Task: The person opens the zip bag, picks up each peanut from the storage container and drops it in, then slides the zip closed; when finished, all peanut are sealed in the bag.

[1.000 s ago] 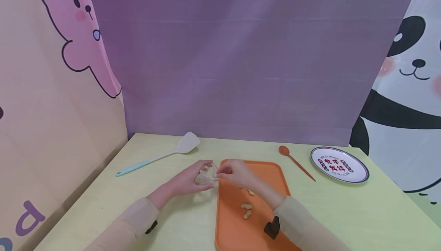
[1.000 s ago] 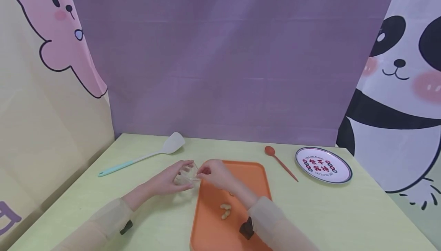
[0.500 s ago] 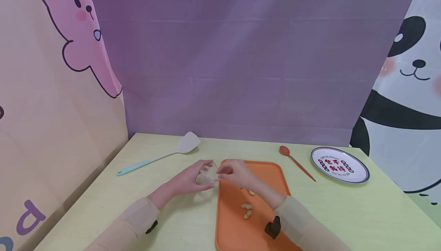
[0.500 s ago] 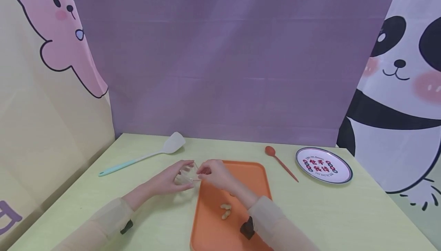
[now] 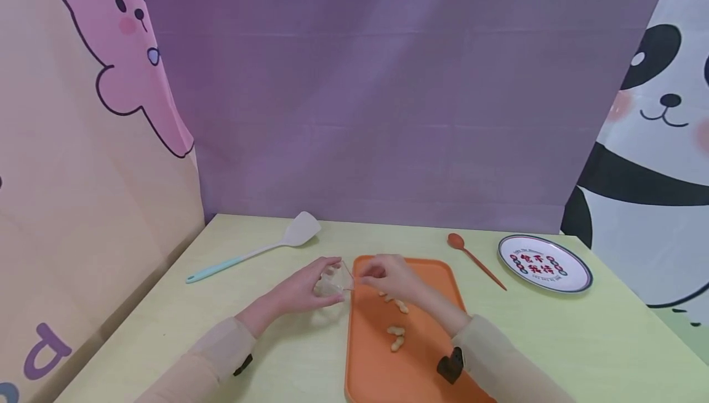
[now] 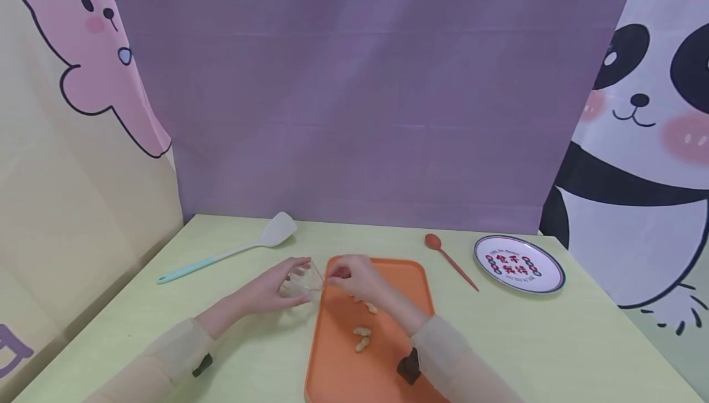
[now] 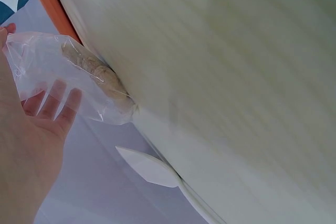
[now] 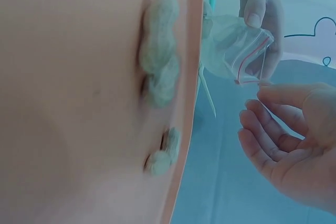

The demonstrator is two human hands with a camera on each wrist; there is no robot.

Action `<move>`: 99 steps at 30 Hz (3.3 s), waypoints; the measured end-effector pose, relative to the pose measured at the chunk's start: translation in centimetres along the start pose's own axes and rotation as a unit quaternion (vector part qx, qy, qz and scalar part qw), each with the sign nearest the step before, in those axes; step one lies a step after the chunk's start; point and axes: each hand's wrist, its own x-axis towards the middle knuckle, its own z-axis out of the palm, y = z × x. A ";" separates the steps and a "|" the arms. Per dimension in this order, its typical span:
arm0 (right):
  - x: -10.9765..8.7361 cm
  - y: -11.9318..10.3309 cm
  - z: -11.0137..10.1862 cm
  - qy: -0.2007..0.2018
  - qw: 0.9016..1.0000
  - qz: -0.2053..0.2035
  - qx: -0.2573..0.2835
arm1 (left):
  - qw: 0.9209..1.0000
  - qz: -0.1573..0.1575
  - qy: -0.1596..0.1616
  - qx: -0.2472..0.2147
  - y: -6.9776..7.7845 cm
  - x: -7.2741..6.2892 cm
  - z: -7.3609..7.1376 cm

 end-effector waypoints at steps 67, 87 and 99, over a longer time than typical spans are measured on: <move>-5.2 3.5 -1.6 -0.045 0.991 0.124 -0.038 | 1.000 0.005 0.000 0.012 0.5 0.0 0.1; -4.1 2.3 -1.9 -0.011 0.996 0.080 -0.044 | 1.000 -0.001 -0.002 0.011 0.6 -0.1 0.2; -2.3 0.0 -1.1 -0.026 0.994 0.106 0.015 | 1.000 0.000 -0.002 0.005 0.5 -0.2 0.1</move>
